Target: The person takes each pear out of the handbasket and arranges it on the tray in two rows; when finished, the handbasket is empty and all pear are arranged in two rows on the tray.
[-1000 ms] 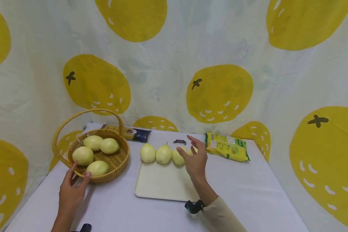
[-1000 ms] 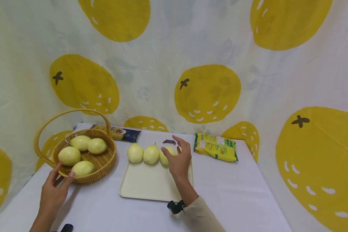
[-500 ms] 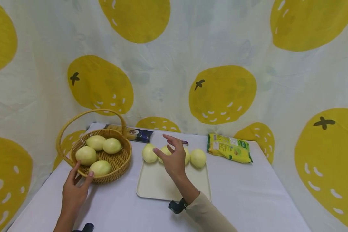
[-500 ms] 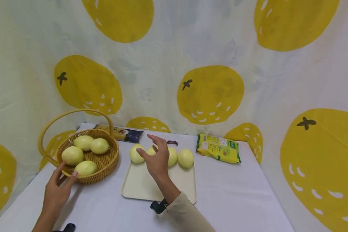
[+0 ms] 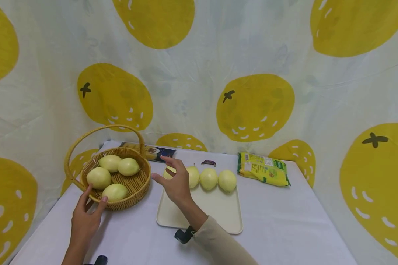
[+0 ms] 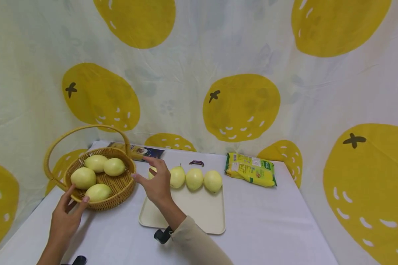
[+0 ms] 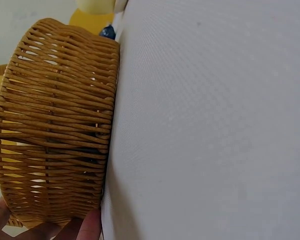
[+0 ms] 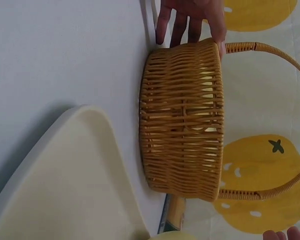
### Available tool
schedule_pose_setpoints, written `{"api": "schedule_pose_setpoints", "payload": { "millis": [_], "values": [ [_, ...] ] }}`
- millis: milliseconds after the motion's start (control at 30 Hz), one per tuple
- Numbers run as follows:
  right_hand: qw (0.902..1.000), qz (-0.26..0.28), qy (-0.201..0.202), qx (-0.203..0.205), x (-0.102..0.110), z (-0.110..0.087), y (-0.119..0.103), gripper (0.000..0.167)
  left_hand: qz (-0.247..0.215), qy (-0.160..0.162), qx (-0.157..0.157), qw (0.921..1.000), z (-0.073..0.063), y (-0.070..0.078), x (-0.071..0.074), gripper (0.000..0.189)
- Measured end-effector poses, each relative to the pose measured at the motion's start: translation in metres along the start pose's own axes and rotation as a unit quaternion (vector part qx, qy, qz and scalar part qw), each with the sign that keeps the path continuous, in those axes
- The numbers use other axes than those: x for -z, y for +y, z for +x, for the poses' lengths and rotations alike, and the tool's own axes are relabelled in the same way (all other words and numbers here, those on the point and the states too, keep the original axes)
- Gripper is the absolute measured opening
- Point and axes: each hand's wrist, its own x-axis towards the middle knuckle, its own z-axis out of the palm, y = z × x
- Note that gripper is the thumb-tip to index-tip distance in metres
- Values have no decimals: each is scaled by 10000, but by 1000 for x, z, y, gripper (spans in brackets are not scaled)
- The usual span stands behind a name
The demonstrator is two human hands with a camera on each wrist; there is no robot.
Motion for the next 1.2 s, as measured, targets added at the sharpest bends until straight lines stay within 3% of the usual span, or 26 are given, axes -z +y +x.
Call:
{"api": "schedule_pose_setpoints", "payload": {
  "millis": [533,800,1200],
  "values": [
    [9952,280,-862,-368,-58,7,-1,58,-3,2,-14,10000,0,1,0,85],
    [9883,801,-1282,-209,-82,14,5,57,59,4,9,10000,0,2,0,85],
    [9829,502,-1770,-56,-108,26,16,54,87,26,2,10000,0,1,-1,86]
  ]
}}
